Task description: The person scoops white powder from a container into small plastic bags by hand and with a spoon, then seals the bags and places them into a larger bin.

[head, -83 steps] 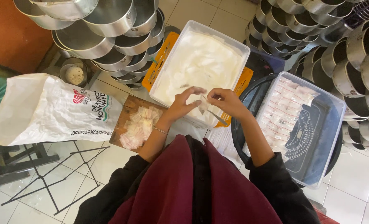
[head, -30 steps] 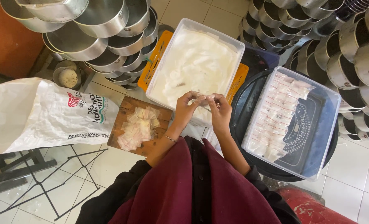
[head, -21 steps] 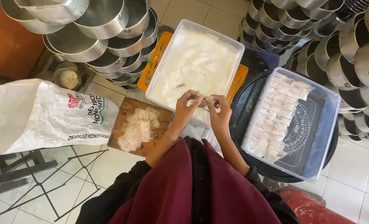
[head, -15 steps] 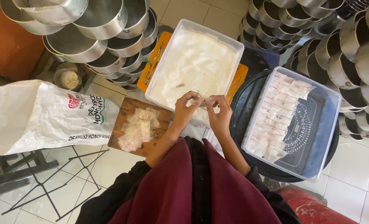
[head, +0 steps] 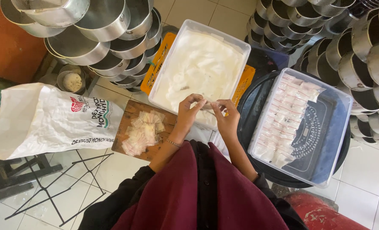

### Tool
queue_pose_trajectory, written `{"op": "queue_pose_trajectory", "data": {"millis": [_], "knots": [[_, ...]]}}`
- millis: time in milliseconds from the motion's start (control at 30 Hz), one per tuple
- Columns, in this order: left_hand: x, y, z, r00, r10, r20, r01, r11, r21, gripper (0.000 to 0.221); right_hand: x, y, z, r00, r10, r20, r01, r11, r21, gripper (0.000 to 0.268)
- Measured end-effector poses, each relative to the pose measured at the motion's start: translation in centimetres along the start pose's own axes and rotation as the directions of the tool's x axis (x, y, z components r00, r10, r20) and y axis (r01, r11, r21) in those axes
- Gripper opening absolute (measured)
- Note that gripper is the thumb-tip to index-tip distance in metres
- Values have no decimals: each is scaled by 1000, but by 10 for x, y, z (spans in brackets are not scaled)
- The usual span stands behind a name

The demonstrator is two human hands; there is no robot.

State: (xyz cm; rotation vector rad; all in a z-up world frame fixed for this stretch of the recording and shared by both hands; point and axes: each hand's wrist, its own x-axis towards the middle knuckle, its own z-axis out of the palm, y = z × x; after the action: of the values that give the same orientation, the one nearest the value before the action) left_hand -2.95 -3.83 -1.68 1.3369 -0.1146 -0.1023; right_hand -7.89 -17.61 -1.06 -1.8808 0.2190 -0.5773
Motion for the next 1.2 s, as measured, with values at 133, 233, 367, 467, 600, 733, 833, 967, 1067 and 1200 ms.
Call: {"op": "queue_pose_trajectory", "data": {"millis": [133, 233, 367, 467, 600, 733, 833, 967, 1067, 1200], "knots": [[-4, 4, 8, 999, -13, -32, 11, 999, -49, 8, 0, 3, 1, 1000, 1, 4, -1, 1000, -19, 9], [-5, 1, 9, 998, -63, -16, 62, 997, -53, 10, 0, 1, -1, 1000, 23, 11, -22, 999, -30, 12], [-4, -19, 6, 999, -35, -10, 35, 999, 29, 15, 1, -7, -1, 1000, -7, 14, 8, 998, -68, 9], [-6, -19, 3, 999, -41, -29, 43, 995, 94, 16, 3, -7, -1, 998, -66, 4, 66, 992, -106, 8], [-9, -17, 5, 995, 31, -95, -12, 980, 200, 19, 5, -4, -1, 993, -109, -35, 101, 977, -188, 10], [-11, -10, 14, 992, 23, -127, -2, 986, 165, 16, 7, -13, -3, 993, -98, -69, 84, 979, -185, 10], [-12, -12, 12, 989, 63, -135, -47, 992, 114, 19, 7, -18, -7, 991, -102, -82, 91, 987, -129, 10], [-16, -1, 12, 994, 41, -100, -33, 997, 74, 13, 3, -17, -10, 991, -98, -91, 88, 990, -111, 10], [-17, -3, 15, 997, 30, -70, -26, 998, 51, 11, -1, -14, -13, 992, -62, -112, 51, 993, -103, 9], [-21, -9, 23, 996, -48, -70, 57, 990, 129, 16, -7, -5, -18, 990, -44, -133, 28, 993, -118, 10]]}}
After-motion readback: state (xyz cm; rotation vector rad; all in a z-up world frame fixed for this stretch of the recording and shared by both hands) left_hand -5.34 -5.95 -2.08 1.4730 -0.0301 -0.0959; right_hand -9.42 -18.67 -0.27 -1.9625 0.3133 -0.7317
